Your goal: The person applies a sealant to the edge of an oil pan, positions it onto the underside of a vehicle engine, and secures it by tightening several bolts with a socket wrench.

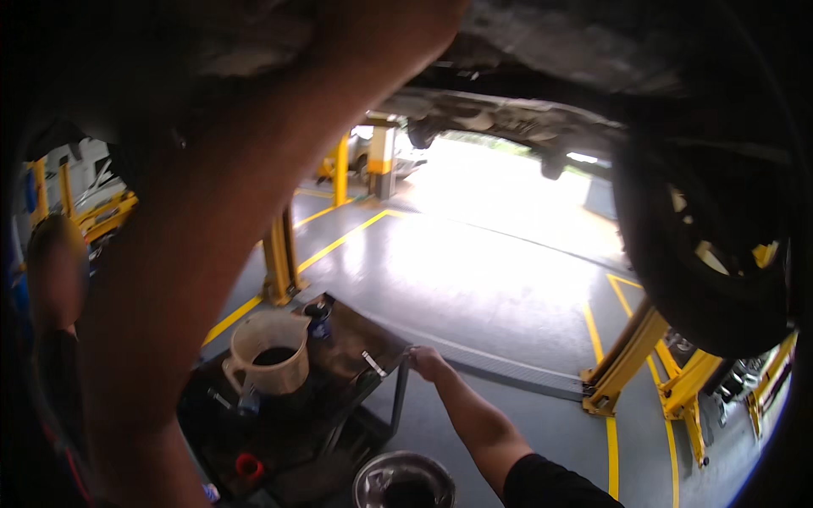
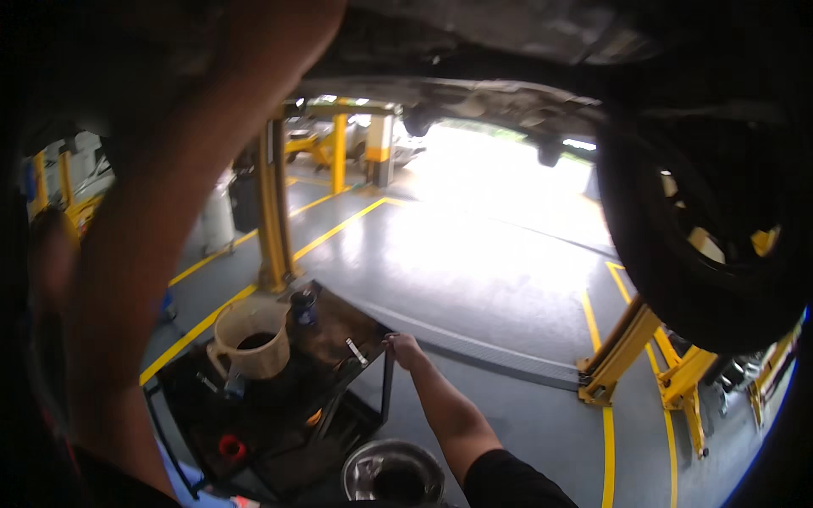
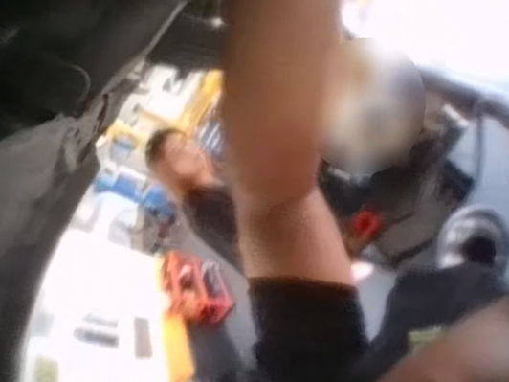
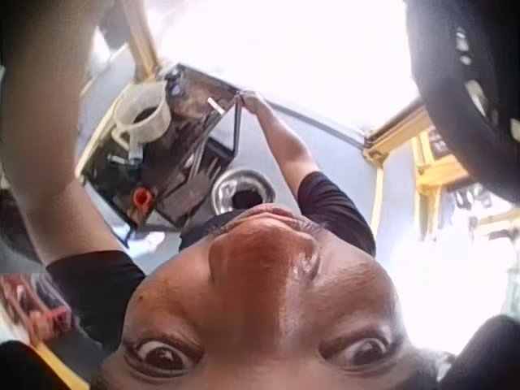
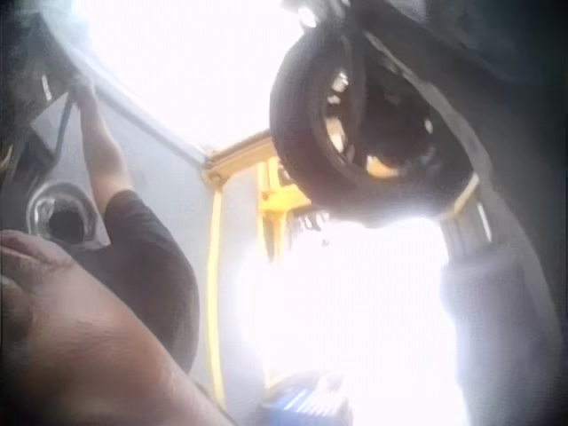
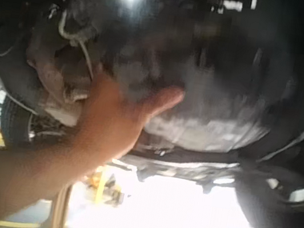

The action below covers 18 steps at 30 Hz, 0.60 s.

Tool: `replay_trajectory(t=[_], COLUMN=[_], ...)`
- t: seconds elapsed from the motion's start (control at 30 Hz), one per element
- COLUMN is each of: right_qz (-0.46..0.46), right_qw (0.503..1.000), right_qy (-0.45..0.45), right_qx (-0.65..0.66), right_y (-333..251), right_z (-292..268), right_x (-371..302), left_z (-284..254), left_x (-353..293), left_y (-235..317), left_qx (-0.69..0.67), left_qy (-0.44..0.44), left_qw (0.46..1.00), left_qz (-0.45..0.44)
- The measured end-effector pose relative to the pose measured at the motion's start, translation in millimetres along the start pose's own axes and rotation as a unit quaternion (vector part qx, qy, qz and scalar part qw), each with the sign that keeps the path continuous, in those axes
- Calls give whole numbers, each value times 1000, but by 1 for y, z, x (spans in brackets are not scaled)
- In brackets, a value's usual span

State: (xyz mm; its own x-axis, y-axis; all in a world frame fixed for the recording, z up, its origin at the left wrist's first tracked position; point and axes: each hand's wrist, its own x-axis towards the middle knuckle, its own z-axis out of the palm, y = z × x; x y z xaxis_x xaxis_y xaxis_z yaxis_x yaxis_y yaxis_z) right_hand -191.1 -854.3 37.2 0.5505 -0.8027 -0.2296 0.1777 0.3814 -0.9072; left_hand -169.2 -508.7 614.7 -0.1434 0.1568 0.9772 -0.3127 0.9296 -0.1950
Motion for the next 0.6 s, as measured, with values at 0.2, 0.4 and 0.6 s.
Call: replay_trajectory(t=[0.2, 0.4, 0.6], right_qz=[-65, -380, -665], right_qw=[995, 911, 350], right_qy=[34, 113, 376], right_qx=[71, -110, -542], right_y=[-70, -203, -320], right_z=[-42, 15, 124], right_x=[-153, -300, -458], left_z=[30, 25, 17], left_x=[14, 11, 11], left_y=[-10, -19, -17], left_qx=[141, 267, 169], left_qy=[144, 214, 186], left_qw=[979, 940, 967], left_qz=[-42, -10, 29])
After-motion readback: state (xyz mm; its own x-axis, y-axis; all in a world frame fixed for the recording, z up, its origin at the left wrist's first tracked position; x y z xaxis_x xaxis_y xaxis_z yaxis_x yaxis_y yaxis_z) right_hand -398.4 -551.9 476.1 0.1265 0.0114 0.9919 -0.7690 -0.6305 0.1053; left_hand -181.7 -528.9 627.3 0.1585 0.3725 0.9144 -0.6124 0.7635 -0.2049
